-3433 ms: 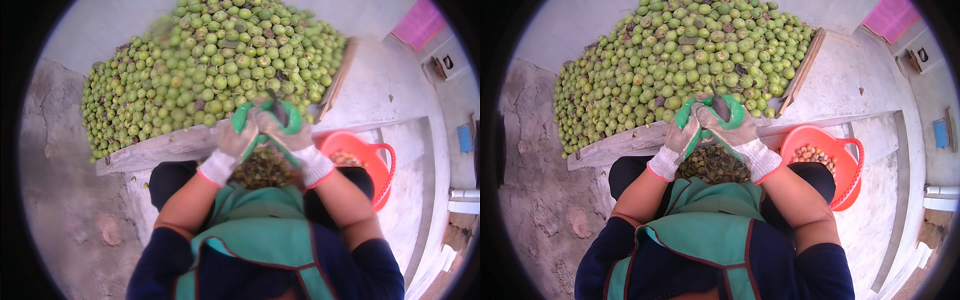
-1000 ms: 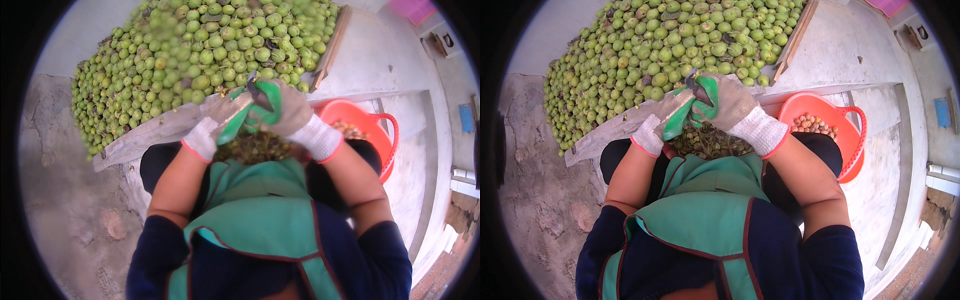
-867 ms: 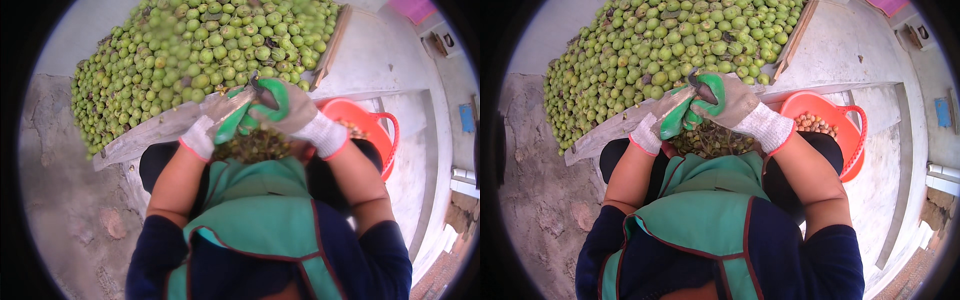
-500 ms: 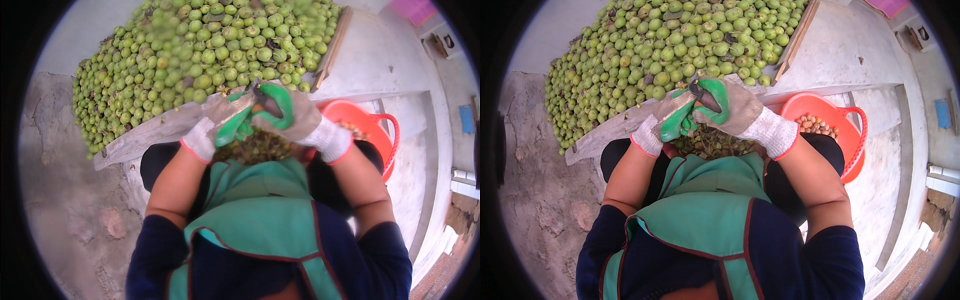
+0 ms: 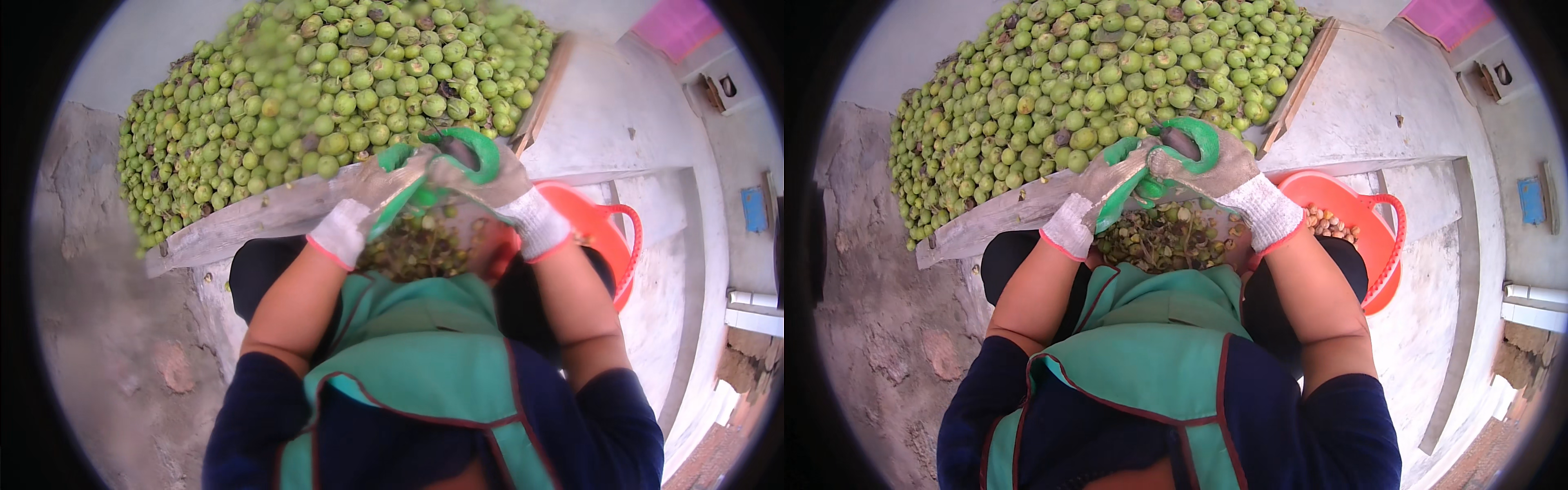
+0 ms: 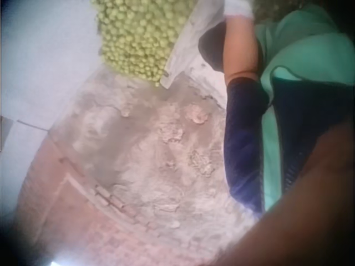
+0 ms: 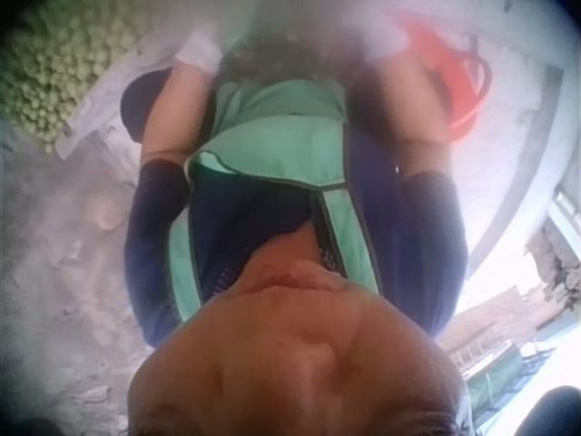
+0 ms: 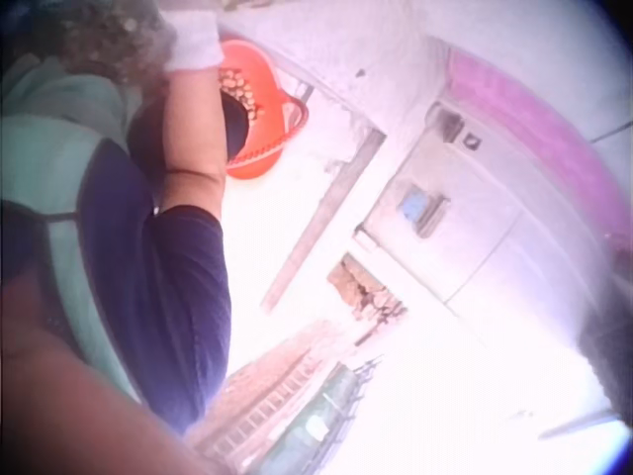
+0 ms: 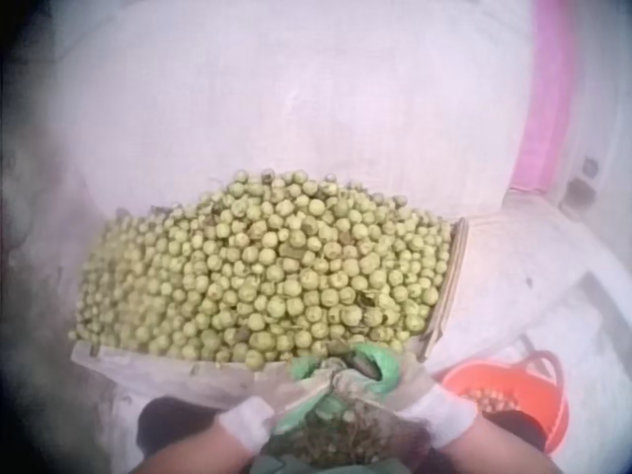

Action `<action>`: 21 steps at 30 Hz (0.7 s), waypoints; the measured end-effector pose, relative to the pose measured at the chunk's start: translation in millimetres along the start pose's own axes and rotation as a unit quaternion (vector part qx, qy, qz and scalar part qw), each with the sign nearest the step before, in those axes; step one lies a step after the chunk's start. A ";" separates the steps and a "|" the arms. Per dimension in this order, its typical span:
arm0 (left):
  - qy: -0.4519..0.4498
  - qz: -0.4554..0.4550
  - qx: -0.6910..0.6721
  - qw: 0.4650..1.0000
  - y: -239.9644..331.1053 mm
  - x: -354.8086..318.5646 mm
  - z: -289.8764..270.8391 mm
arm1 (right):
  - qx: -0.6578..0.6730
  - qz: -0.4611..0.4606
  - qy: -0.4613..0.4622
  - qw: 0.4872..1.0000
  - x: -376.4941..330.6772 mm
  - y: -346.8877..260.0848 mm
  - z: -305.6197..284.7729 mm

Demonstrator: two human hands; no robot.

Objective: The person removes the green outer husks from walnuts using a small curved blade and places the shelled walnuts into a red basket.

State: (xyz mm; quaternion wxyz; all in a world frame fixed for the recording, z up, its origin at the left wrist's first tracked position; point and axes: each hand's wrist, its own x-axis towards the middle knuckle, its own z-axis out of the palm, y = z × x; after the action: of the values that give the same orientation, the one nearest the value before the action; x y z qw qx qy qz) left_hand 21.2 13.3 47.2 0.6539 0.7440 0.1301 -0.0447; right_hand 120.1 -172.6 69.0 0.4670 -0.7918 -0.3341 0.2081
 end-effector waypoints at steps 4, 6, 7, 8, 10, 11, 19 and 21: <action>0.047 -0.072 -0.259 0.962 3.5 -4.5 11.4 | 0.128 0.048 0.076 0.988 2.3 35.7 23.5; 0.094 -0.040 -0.270 0.957 13.3 -11.5 21.0 | 0.153 0.083 0.093 0.980 5.2 54.6 28.3; 0.105 -0.030 -0.251 0.962 5.1 -13.0 20.1 | 0.250 0.143 0.072 0.955 5.4 26.5 30.0; 0.117 -0.020 -0.233 0.965 -6.5 -11.8 18.5 | 0.342 0.202 0.051 0.916 7.1 9.6 33.8; 0.133 0.084 -0.016 0.987 -10.4 -7.0 12.9 | 0.292 0.134 0.078 0.944 7.5 7.1 35.4; 0.141 0.142 0.138 0.970 -12.8 -9.1 11.0 | 0.284 0.126 0.075 0.948 7.8 4.7 29.7; 0.251 0.409 0.466 0.743 -40.0 -7.0 17.0 | 0.391 0.186 0.021 0.901 -10.2 -18.6 33.4; 0.264 0.450 0.461 0.717 -39.0 -5.7 16.7 | 0.059 -0.089 0.020 0.994 -10.3 18.5 27.8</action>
State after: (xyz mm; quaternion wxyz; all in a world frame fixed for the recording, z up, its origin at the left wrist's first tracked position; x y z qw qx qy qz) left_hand 7.7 0.5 8.7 0.1114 0.9057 -0.0897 0.3990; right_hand 101.3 -169.7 39.7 0.5360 -0.7343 -0.3808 0.1687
